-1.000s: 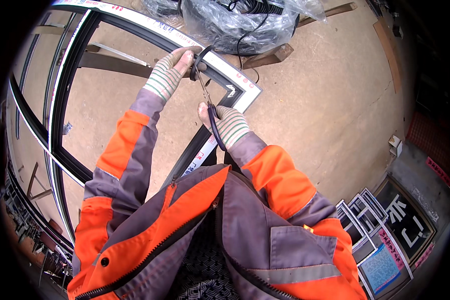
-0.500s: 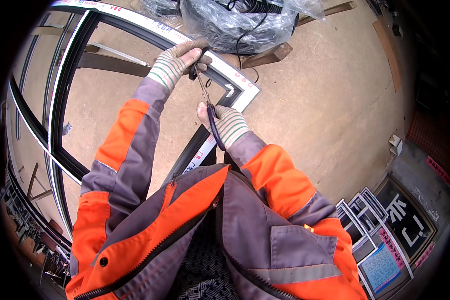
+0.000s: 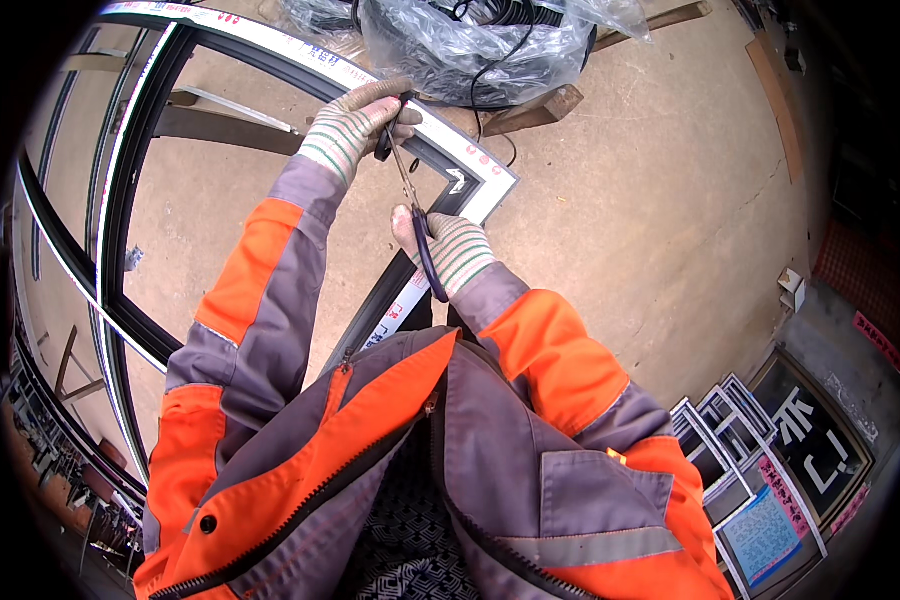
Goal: The person installs a black rubber seal into the groove of a white window frame. Using shears, they cut the seal to fit the frame's dimensions and press it into place along the edges.
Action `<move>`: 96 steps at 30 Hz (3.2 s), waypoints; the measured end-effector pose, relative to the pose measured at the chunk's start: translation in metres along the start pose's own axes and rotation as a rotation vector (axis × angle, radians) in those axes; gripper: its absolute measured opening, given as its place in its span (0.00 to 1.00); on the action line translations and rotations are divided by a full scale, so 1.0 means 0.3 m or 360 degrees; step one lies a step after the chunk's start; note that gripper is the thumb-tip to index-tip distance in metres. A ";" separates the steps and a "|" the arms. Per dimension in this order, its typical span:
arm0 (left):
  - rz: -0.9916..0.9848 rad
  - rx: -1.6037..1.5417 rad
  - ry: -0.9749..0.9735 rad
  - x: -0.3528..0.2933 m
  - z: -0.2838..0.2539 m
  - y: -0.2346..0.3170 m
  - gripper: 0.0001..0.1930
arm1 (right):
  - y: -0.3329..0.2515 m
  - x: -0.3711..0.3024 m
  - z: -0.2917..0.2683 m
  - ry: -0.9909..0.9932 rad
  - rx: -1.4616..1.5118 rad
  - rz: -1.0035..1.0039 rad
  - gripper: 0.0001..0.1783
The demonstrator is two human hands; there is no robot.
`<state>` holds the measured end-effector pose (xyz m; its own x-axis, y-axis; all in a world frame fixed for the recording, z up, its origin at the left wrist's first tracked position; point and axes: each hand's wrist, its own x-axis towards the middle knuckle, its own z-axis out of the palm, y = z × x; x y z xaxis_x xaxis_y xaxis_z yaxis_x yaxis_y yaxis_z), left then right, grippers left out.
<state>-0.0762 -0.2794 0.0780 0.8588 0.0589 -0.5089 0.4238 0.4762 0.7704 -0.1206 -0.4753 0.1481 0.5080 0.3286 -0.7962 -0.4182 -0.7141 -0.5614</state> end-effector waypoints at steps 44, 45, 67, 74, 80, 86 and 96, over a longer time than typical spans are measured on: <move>-0.0107 0.0264 0.0789 -0.145 0.069 -0.289 0.21 | 0.129 0.225 -0.291 0.0869 0.0502 -0.0631 0.09; -0.0069 0.0251 0.0816 -0.118 0.077 -0.295 0.22 | 0.161 0.272 -0.292 0.1001 0.0505 -0.0757 0.10; 0.0137 0.0994 0.1524 0.049 0.099 -0.355 0.19 | 0.049 0.380 -0.198 0.1312 0.0282 -0.0703 0.12; 0.0156 0.0735 0.1396 0.045 0.067 -0.396 0.22 | 0.058 0.403 -0.189 0.1307 0.0257 -0.0734 0.12; 0.0174 0.0553 0.1104 0.014 0.074 -0.406 0.20 | 0.026 0.373 -0.186 0.1315 0.0277 -0.0709 0.11; 0.0352 0.1103 0.1423 0.039 0.093 -0.435 0.20 | 0.018 0.364 -0.185 0.1257 0.0348 -0.0674 0.11; 0.0014 0.0431 0.0931 -0.020 0.105 -0.387 0.15 | 0.038 0.382 -0.184 0.1294 0.0280 -0.0708 0.12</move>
<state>-0.1217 -0.3625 0.0038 0.5963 0.5667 -0.5686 0.5407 0.2400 0.8063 -0.0257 -0.4799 0.0628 0.9901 -0.0308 -0.1368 -0.1337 -0.5013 -0.8549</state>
